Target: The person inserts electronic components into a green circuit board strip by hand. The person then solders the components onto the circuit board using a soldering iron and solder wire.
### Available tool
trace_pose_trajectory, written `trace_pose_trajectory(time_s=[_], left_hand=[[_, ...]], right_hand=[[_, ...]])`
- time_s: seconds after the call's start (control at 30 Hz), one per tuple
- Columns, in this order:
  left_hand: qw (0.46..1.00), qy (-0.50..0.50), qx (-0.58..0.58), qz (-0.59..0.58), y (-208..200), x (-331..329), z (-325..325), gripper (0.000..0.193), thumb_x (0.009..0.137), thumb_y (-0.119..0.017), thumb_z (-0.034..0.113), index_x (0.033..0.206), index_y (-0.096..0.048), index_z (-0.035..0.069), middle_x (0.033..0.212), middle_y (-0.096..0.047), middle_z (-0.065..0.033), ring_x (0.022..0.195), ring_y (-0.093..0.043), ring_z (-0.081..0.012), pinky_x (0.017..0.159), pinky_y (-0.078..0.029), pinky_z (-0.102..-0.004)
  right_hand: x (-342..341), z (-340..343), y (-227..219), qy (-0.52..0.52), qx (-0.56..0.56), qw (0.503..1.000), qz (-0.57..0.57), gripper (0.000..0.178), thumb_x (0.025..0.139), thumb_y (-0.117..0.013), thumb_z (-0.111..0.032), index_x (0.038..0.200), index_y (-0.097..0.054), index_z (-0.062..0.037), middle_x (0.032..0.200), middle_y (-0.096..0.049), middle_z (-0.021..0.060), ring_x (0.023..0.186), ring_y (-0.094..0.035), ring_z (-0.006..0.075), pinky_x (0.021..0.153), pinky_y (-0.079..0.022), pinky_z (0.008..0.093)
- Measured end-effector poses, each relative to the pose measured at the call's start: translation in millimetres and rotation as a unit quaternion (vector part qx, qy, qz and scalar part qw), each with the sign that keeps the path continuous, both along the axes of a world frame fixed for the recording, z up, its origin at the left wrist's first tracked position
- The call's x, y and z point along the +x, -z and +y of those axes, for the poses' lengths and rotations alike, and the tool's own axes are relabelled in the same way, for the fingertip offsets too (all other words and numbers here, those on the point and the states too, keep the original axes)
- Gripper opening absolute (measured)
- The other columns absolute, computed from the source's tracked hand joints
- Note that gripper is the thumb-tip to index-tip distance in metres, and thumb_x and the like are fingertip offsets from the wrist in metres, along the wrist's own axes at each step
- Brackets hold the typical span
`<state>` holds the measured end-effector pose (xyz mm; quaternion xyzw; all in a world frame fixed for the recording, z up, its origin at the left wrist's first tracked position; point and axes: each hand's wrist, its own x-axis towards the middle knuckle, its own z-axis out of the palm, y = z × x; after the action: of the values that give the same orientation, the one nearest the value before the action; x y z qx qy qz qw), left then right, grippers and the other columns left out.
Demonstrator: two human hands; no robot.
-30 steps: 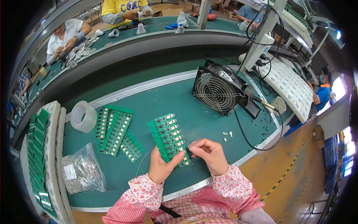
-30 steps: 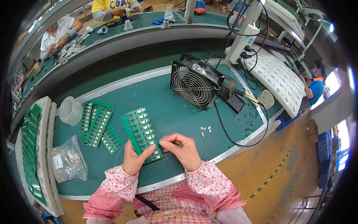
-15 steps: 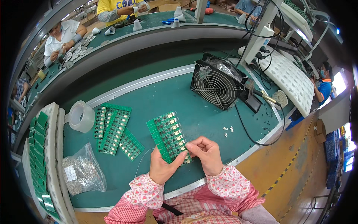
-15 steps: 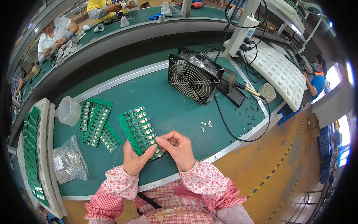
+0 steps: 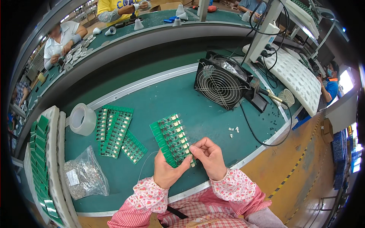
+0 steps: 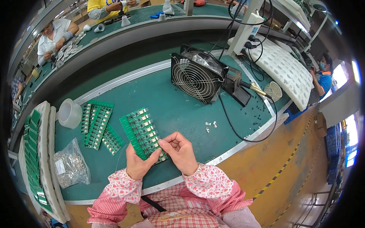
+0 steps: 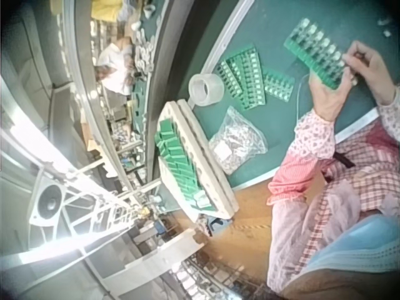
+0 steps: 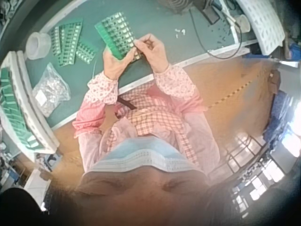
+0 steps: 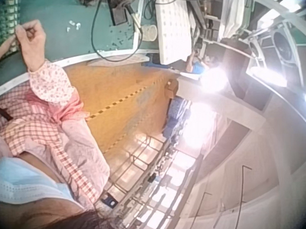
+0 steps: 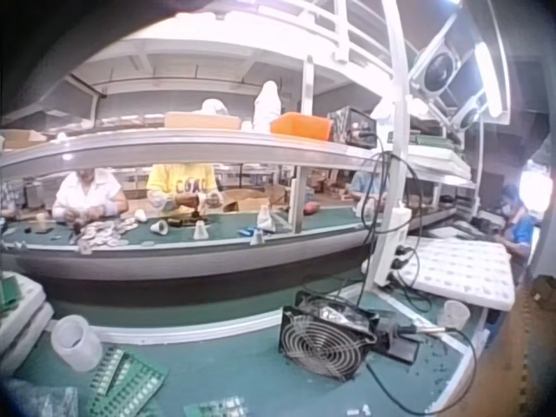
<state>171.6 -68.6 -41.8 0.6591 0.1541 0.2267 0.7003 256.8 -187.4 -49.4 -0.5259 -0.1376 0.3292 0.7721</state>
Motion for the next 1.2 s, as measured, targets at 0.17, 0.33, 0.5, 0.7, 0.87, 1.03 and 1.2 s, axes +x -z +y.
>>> trace_pose_trajectory(time_s=[0.17, 0.33, 0.5, 0.7, 0.87, 1.03, 1.2], left_hand=[[1.000, 0.021, 0.008, -0.002, -4.0, -1.7, -0.5, 0.032, 0.074, -0.069, -0.002, 0.103, -0.055, 0.000, 0.093, -0.062, -0.0034, 0.081, -0.060, -0.0090, 0.070, -0.050, -0.0240], [0.999, 0.045, 0.002, -0.016, -9.1, 2.6, 1.1, 0.029, 0.074, -0.070, 0.000, 0.100, -0.058, 0.000, 0.090, -0.064, -0.0039, 0.079, -0.061, -0.0098, 0.067, -0.051, -0.0251], [0.995, 0.062, -0.075, 0.002, -8.0, 2.6, 2.2, 0.031, 0.076, -0.070, -0.001, 0.104, -0.056, 0.001, 0.092, -0.063, -0.0039, 0.080, -0.061, -0.0106, 0.070, -0.051, -0.0252], [0.989, 0.029, -0.142, 0.015, -3.4, 2.2, 8.4, 0.033, 0.077, -0.069, -0.001, 0.106, -0.053, 0.002, 0.092, -0.062, -0.0037, 0.080, -0.060, -0.0110, 0.072, -0.050, -0.0259], [0.990, 0.036, -0.139, 0.009, -0.8, 5.3, 4.6, 0.033, 0.077, -0.069, 0.000, 0.106, -0.053, 0.002, 0.092, -0.062, -0.0039, 0.080, -0.061, -0.0111, 0.072, -0.050, -0.0256], [0.989, 0.020, -0.146, 0.003, 0.2, 3.1, 5.1, 0.033, 0.076, -0.070, 0.000, 0.104, -0.054, 0.002, 0.092, -0.063, -0.0038, 0.080, -0.061, -0.0108, 0.072, -0.050, -0.0258], [0.990, 0.041, -0.135, 0.005, -1.8, 2.6, 6.3, 0.033, 0.077, -0.070, 0.000, 0.107, -0.055, 0.001, 0.094, -0.063, -0.0035, 0.083, -0.061, -0.0100, 0.073, -0.051, -0.0258]], right_hand=[[-4.3, 2.6, 3.4, 0.011, 0.015, 0.999, -0.043, 0.014, 0.088, -0.062, -0.007, 0.093, -0.051, -0.0011, 0.087, -0.058, 0.0034, 0.078, -0.054, 0.0049, 0.070, -0.046, 0.0187], [-4.2, 5.7, 2.3, 0.034, 0.027, 0.998, -0.051, 0.014, 0.088, -0.062, -0.006, 0.092, -0.050, -0.0013, 0.088, -0.059, 0.0044, 0.080, -0.055, 0.0057, 0.071, -0.046, 0.0192], [1.7, -4.0, -2.2, 0.051, 0.023, 0.998, -0.037, 0.016, 0.085, -0.065, -0.007, 0.092, -0.053, -0.0004, 0.087, -0.060, 0.0053, 0.078, -0.057, 0.0070, 0.069, -0.048, 0.0210], [45.8, -69.1, -10.6, 0.205, -0.329, 0.730, -0.563, 0.019, 0.071, -0.073, -0.009, 0.087, -0.063, -0.0048, 0.085, -0.060, 0.0070, 0.079, -0.058, 0.0230, 0.068, -0.048, 0.0311], [63.9, -90.8, -12.5, 0.193, -0.383, 0.666, -0.610, 0.018, 0.069, -0.073, -0.006, 0.085, -0.063, -0.0049, 0.084, -0.060, 0.0061, 0.079, -0.055, 0.0230, 0.068, -0.046, 0.0327], [68.6, -75.8, -11.0, 0.178, -0.394, 0.643, -0.632, 0.014, 0.071, -0.072, -0.009, 0.081, -0.063, -0.0052, 0.080, -0.058, 0.0057, 0.076, -0.054, 0.0238, 0.065, -0.045, 0.0331], [54.9, -73.7, -12.5, 0.156, -0.300, 0.829, -0.446, 0.011, 0.080, -0.067, -0.005, 0.088, -0.061, -0.0009, 0.083, -0.064, 0.0071, 0.074, -0.061, 0.0161, 0.065, -0.049, 0.0276]])
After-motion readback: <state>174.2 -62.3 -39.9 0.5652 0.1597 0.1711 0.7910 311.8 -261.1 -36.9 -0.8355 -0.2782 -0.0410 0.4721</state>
